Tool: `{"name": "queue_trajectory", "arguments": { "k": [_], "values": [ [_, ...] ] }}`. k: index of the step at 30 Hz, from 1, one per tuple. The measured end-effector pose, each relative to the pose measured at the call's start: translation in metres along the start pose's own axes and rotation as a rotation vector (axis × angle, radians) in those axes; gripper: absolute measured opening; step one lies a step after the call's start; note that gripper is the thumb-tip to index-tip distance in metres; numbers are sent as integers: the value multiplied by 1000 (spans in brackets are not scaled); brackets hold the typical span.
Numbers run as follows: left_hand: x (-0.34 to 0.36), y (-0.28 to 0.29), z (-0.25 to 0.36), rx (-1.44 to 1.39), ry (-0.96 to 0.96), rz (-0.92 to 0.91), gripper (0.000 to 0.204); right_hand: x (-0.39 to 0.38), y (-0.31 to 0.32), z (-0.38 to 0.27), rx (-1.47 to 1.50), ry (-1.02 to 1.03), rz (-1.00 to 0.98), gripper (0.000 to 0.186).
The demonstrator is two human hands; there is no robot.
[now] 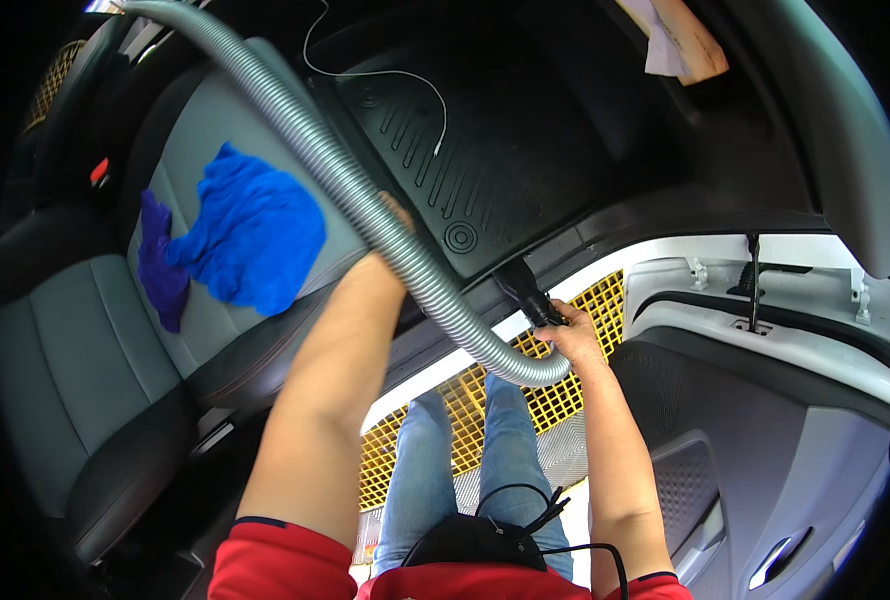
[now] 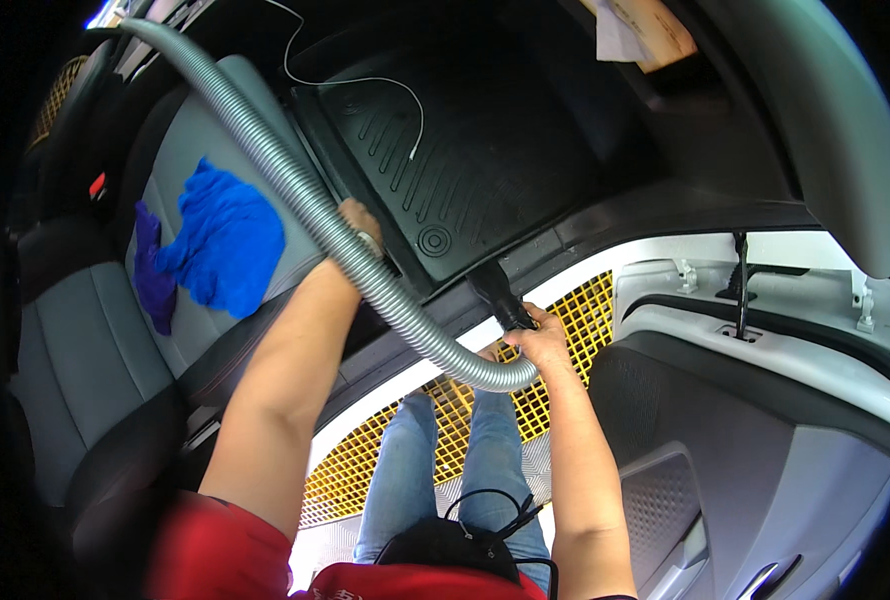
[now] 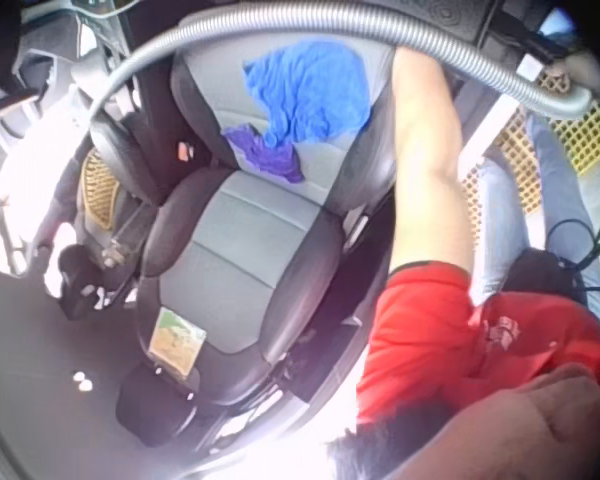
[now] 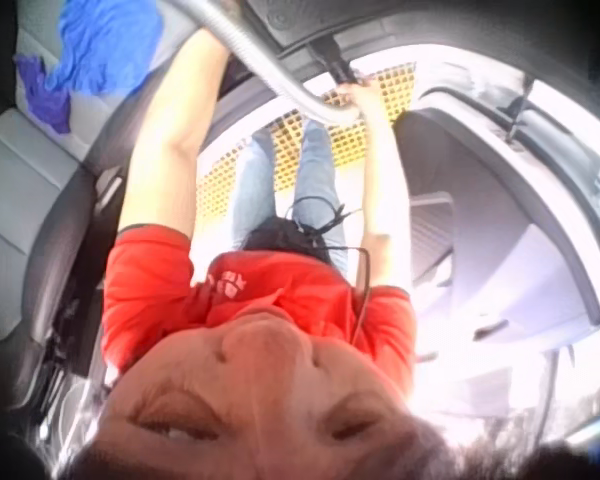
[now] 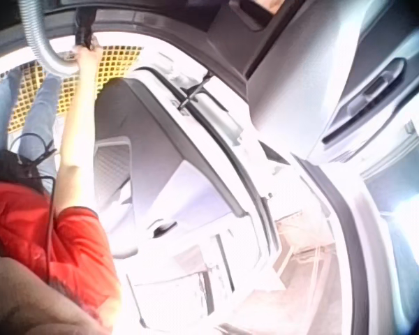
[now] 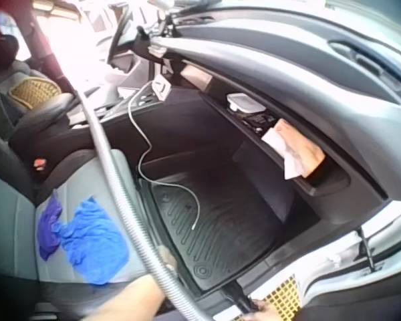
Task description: The person wipes the front passenger seat and dashboard with a blue cloth, then uses a vacuum hose to clean the floor mats and crevices in the front and rear passenger areas. The person moves between the front and rear doors to access different sections of the interior.
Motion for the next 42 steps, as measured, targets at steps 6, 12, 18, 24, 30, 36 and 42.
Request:
{"name": "queue_trajectory", "arguments": {
  "k": [6, 12, 18, 24, 30, 36, 42],
  "values": [
    [-8, -11, -5, -51, -20, 3, 35, 5, -2, -4, 5, 17, -63, 77],
    [-58, 6, 52, -894, 196, 664, 32, 18, 13, -18, 64, -80, -159, 79],
    [-56, -33, 128, -2766, 777, 626, 35, 32, 25, -28, 61, -153, -218, 76],
    [-48, 8, 90, -2964, 750, 781, 28, 56, 49, -52, 124, -252, -344, 66],
    [-67, 100, -3, -2880, 227, 997, 29, 75, 47, -107, 12, -247, -511, 51],
    [-30, 104, 22, -3483, 695, 899, 31, 57, 17, -118, 131, -102, -362, 61],
    [-21, 94, 14, -3063, 1043, 1641, 29, 29, 8, -57, 383, -84, -436, 65]
  ]
}}
Point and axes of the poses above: each hand's wrist, its own x-axis towards the middle knuckle, its own y-axis out of the back of the hand, z = x × y, the point moved 3 cm from there along x, towards the middle knuckle, and after that the axes turned 14 degrees about -y, right-handed, at the moved point
